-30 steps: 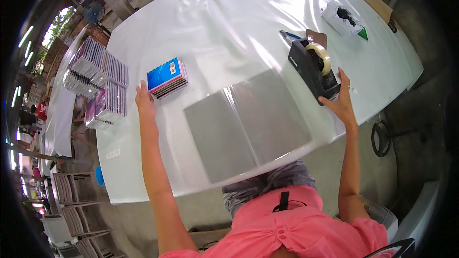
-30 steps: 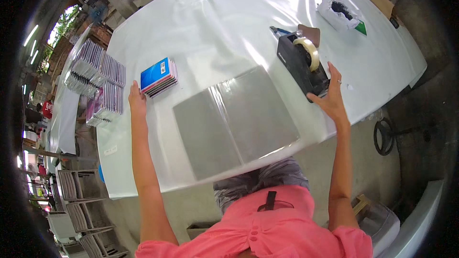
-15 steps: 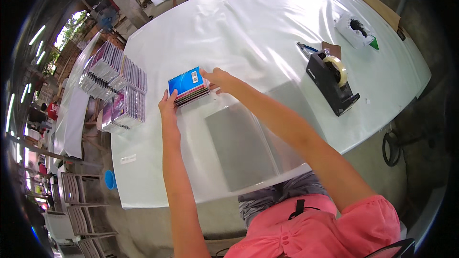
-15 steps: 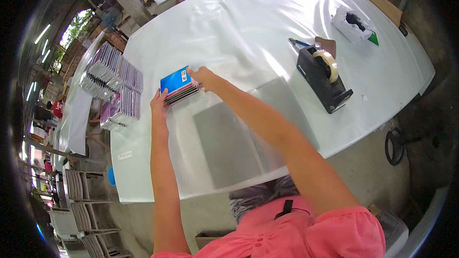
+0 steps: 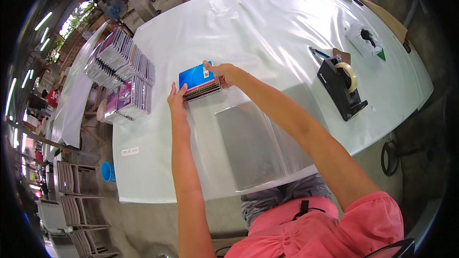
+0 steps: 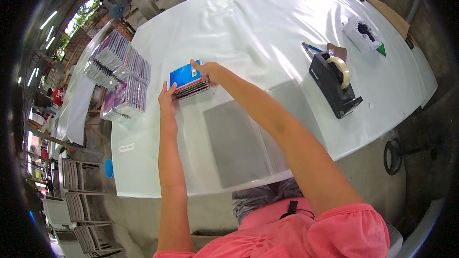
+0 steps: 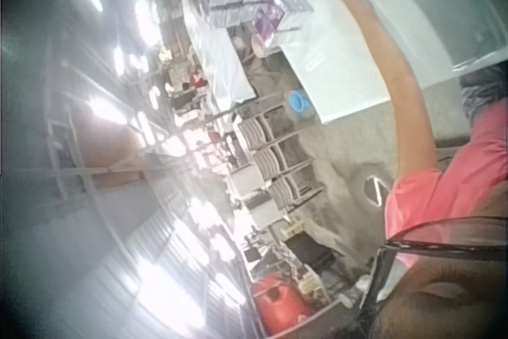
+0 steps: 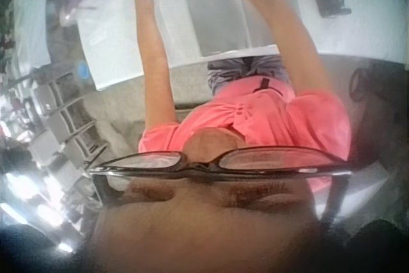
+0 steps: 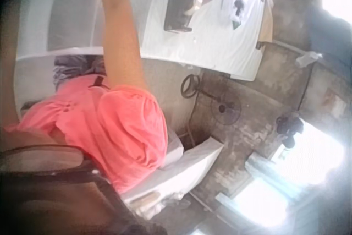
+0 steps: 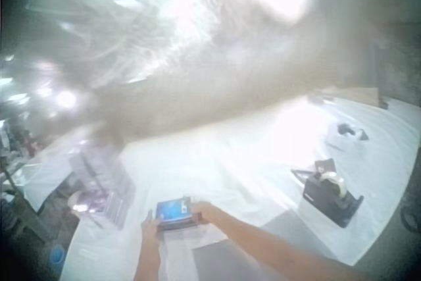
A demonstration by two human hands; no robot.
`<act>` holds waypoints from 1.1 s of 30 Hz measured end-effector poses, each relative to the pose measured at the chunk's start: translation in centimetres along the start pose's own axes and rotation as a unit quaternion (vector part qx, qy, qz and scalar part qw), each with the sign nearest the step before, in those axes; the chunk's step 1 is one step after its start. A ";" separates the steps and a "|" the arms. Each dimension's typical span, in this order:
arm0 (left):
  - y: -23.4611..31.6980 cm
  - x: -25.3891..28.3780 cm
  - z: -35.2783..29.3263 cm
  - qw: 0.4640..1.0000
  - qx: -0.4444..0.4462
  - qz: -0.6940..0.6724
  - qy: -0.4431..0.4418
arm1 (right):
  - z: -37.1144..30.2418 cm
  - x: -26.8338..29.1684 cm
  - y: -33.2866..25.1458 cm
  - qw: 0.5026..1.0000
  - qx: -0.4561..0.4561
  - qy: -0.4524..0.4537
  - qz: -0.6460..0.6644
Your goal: The person places a spiral notebook into a plastic sleeve, folds the sleeve over, and secures it with tape from a dispenser by hand, repeating this for a stack of notebooks.
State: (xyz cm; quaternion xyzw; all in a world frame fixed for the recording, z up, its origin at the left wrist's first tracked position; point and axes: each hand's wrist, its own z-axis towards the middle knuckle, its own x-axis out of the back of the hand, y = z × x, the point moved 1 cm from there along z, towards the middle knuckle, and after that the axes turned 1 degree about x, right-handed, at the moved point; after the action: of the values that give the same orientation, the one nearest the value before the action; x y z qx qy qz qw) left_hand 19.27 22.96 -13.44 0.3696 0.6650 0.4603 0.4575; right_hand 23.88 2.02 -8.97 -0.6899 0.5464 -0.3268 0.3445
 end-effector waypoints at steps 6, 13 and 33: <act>0.6 -3.4 0.1 0.998 0.015 -0.048 -0.036 | 2.2 1.6 1.0 0.977 0.174 0.007 0.126; 4.7 -1.4 -6.9 0.938 -0.196 0.260 -0.122 | -11.0 3.9 -3.3 0.855 0.425 0.078 -0.288; -4.5 -10.6 -28.7 0.932 -0.111 0.077 -0.337 | -27.4 14.2 16.9 0.864 0.471 -0.015 -0.176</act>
State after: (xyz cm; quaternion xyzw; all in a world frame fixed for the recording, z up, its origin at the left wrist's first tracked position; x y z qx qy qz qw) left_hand -5.05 4.08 -10.40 0.4997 0.3864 0.4130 0.6561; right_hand -5.07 -17.89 -6.89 -0.5349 0.1915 -0.5901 0.5737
